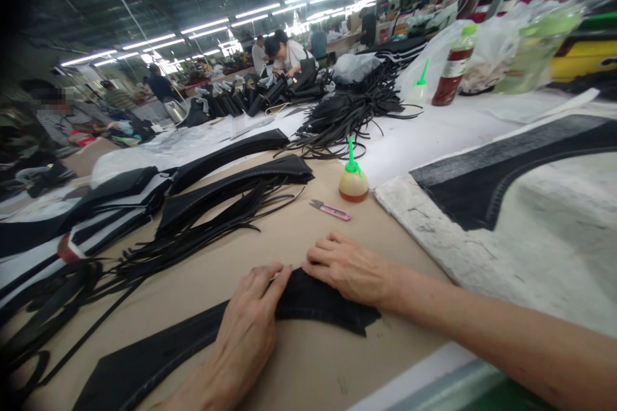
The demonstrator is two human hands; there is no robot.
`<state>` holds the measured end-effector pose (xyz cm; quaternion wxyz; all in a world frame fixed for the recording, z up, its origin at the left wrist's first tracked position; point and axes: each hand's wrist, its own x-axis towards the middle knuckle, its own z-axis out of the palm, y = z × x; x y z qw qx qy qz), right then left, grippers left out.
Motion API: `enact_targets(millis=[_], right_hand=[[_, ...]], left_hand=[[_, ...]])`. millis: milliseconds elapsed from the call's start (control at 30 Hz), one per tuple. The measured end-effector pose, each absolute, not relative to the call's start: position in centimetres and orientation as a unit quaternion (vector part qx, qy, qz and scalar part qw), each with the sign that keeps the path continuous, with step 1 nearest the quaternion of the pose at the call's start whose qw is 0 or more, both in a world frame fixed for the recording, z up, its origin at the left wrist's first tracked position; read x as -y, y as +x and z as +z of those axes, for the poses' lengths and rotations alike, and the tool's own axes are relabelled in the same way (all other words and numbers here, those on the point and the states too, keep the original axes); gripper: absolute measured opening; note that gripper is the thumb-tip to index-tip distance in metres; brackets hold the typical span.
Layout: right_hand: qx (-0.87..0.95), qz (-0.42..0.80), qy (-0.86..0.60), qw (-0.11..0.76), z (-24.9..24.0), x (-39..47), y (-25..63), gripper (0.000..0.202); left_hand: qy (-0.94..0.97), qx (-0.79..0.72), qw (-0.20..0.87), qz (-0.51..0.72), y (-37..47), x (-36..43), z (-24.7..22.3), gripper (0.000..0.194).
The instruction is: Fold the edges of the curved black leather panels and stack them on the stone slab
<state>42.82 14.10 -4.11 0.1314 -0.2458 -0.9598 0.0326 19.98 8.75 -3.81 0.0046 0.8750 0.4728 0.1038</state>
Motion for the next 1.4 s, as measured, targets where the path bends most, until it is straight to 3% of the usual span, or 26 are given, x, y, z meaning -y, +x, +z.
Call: enact_targets(millis=[167, 500, 967, 1233, 1400], right_hand=[[0.961, 0.047, -0.239, 0.131, -4.2, -14.3, 43.2, 0.026], [0.955, 0.017, -0.246, 0.166, -4.0, -14.8, 46.0, 0.032], [0.937, 0.085, -0.302, 0.153, -3.8, -13.3, 46.7, 0.037], [0.852, 0.146, -0.415, 0.283, -4.1, -12.7, 47.9, 0.053], [0.87, 0.126, -0.403, 0.253, -3.9, -11.5, 47.4, 0.058]], left_hand=[[0.881, -0.462, 0.057, 0.084, 21.9, -9.4, -4.5, 0.056], [0.885, -0.46, 0.041, 0.061, 22.5, -9.6, -3.9, 0.059], [0.889, -0.457, -0.017, 0.009, 23.8, -9.8, -3.1, 0.066], [0.89, -0.452, -0.058, 0.012, 24.1, -9.7, -3.6, 0.064], [0.891, -0.449, -0.065, 0.014, 24.3, -9.8, -3.7, 0.062]])
